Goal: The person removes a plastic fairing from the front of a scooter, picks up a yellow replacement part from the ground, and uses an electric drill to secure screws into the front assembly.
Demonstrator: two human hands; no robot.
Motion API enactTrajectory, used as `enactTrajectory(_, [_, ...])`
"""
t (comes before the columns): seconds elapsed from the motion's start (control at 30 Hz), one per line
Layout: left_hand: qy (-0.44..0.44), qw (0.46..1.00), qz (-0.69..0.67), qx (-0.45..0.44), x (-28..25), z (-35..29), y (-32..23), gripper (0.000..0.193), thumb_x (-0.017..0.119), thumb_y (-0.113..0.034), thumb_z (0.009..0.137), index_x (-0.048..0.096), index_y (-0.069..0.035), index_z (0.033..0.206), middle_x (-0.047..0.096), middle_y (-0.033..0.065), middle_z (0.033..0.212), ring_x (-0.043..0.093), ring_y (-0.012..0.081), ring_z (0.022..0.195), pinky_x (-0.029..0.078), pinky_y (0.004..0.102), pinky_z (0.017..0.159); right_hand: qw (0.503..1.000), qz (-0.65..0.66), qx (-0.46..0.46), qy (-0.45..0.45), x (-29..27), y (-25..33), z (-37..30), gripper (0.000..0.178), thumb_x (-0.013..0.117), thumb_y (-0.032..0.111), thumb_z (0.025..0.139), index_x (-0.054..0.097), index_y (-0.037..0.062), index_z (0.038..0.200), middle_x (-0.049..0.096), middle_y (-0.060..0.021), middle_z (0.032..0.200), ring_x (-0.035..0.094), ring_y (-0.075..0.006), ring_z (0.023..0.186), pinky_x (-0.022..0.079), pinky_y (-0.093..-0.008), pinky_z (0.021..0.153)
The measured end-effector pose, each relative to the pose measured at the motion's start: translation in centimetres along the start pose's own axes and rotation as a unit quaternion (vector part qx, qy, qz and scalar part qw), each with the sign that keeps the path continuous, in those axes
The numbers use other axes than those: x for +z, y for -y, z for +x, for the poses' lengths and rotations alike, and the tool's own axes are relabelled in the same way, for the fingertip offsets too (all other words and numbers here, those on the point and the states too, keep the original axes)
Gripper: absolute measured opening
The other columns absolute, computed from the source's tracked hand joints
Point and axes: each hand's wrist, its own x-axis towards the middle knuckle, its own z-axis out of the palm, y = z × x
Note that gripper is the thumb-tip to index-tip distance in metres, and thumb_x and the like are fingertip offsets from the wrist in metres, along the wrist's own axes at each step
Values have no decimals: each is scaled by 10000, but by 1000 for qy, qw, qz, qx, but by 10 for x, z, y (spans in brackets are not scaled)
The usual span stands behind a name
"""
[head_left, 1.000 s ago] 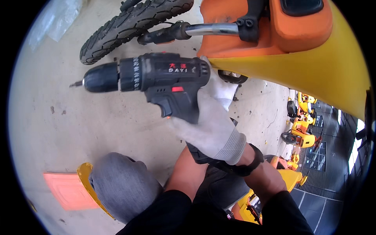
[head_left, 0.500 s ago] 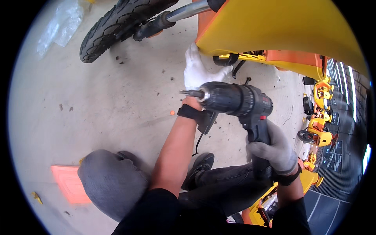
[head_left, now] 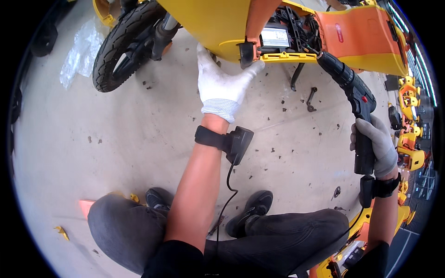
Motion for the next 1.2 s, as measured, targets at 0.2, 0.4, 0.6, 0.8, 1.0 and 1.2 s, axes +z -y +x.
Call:
enactTrajectory(0.2, [-31,992,112,52,2,-1,-1,881,920,-229,711,411,66,1367,544,162,1271,561,232,1186,421,377,1107,990,-67,46,115,38,-68,54,363,738,274,876,587,-25,1014,610,-53,773,633,-145,637,540,-295,587])
enactTrajectory(0.4, [-10,997,-68,29,6,-2,-5,1026,914,-116,689,281,26,1483,451,188,1374,507,256,1254,442,383,1083,935,-258,-37,239,116,-143,95,325,719,278,807,702,37,1026,694,-137,819,668,-275,756,536,-377,742])
enactTrajectory(0.6, [112,989,-92,3,-32,-3,-11,730,717,-198,937,306,3,1505,469,145,1407,510,232,1271,447,396,1091,894,-309,-28,323,191,-203,112,439,754,344,749,711,-33,971,719,-225,926,708,-354,893,554,-397,809])
enactTrajectory(0.8, [75,997,-6,21,-37,9,-3,468,612,-69,1000,407,57,1401,563,174,1310,637,240,1134,588,404,959,900,-275,-63,331,228,-242,113,455,766,341,738,708,-35,988,718,-253,981,702,-389,955,559,-409,840])
enactTrajectory(1.0, [43,996,55,62,-30,17,-1,364,628,-16,981,480,49,1308,633,138,1145,680,201,970,596,320,852,873,-363,-106,309,229,-248,112,335,667,234,798,720,-12,1018,719,-248,995,699,-396,974,562,-431,851])
enactTrajectory(1.2, [41,996,32,75,-29,18,7,365,647,-34,977,493,45,1298,630,123,1130,671,179,928,587,306,821,819,-450,-123,334,229,-238,118,295,649,216,807,749,35,1017,732,-205,1007,706,-379,962,567,-431,836])
